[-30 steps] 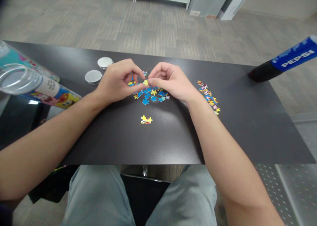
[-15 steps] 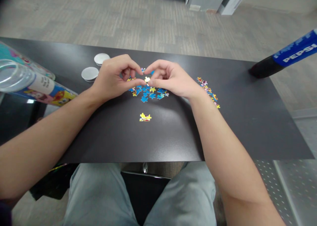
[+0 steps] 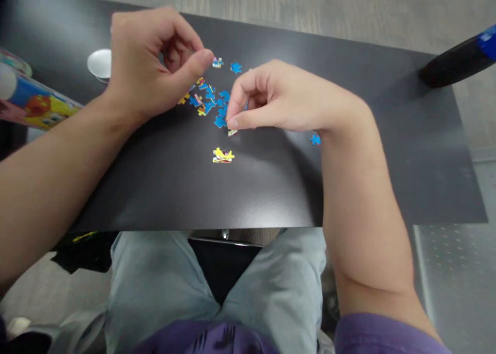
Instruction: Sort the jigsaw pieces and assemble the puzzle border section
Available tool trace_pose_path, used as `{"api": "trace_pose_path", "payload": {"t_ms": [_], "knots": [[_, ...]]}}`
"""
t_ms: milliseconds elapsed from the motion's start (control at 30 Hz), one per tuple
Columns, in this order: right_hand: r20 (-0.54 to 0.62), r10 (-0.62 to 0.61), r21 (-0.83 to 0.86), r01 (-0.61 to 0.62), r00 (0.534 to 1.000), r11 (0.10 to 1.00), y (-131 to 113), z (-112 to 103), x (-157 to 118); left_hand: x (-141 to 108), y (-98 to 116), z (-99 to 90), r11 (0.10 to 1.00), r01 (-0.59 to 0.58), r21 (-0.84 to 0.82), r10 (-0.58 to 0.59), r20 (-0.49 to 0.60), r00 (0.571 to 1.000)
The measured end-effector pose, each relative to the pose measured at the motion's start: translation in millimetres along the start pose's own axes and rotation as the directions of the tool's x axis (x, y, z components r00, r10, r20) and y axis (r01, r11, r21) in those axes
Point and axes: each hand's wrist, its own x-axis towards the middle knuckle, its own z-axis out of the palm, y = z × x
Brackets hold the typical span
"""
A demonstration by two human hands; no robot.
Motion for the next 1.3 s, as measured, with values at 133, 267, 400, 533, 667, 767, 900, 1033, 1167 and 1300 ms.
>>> {"api": "trace_pose_path", "payload": {"t_ms": [133, 267, 400, 533, 667, 767, 900, 1033, 1167, 1300], "knots": [[0.125, 0.014, -0.061, -0.006, 0.992, 0.998, -6.6, 2.7, -4.5, -0.8, -2.9, -1.6, 0.998, -0.006, 0.062, 0.006, -0.007, 1.0], [0.216, 0.016, -0.044, -0.007, 0.976, 0.999, -2.9, 2.8, -4.5, -0.9, 3.9, -4.8, 0.995, 0.015, 0.103, -0.018, 0.03, 0.999], [0.191, 0.03, 0.001, -0.03, 0.981, 1.0, 1.5, 3.6, -3.6, 0.5, 9.0, -8.1, 0.988, 0.071, 0.141, -0.085, 0.096, 0.992], [0.079, 0.065, 0.068, -0.07, 0.995, 0.995, 4.5, 6.1, -3.4, 1.6, 5.8, -8.1, 0.985, 0.072, 0.158, -0.086, 0.084, 0.993], [0.108, 0.06, 0.067, -0.068, 0.992, 0.995, 8.1, 8.7, -1.6, 1.8, 0.6, -5.8, 0.987, 0.055, 0.151, -0.069, 0.088, 0.994], [0.109, 0.05, 0.073, -0.059, 0.993, 0.996, 9.9, 10.2, 0.1, 1.2, 0.0, -4.8, 0.988, 0.084, 0.13, -0.096, 0.089, 0.991], [0.157, 0.078, 0.014, -0.081, 0.985, 0.997, 10.9, 11.1, 1.5, 0.3, 2.5, -4.2, 0.987, 0.108, 0.116, -0.119, 0.087, 0.989], [0.187, 0.053, -0.046, -0.045, 0.981, 0.998, 13.5, 10.0, 2.1, 0.6, 4.7, -2.5, 0.988, 0.127, 0.09, -0.136, 0.101, 0.986], [0.192, 0.032, -0.135, -0.006, 0.981, 0.991, 15.2, 8.3, 2.3, 1.2, 4.3, -1.3, 0.987, 0.139, 0.081, -0.147, 0.11, 0.983], [0.184, 0.069, -0.106, -0.05, 0.981, 0.993, 12.5, 8.3, 1.7, 0.4, 5.8, -1.6, 0.98, 0.184, 0.07, -0.191, 0.112, 0.975]]}}
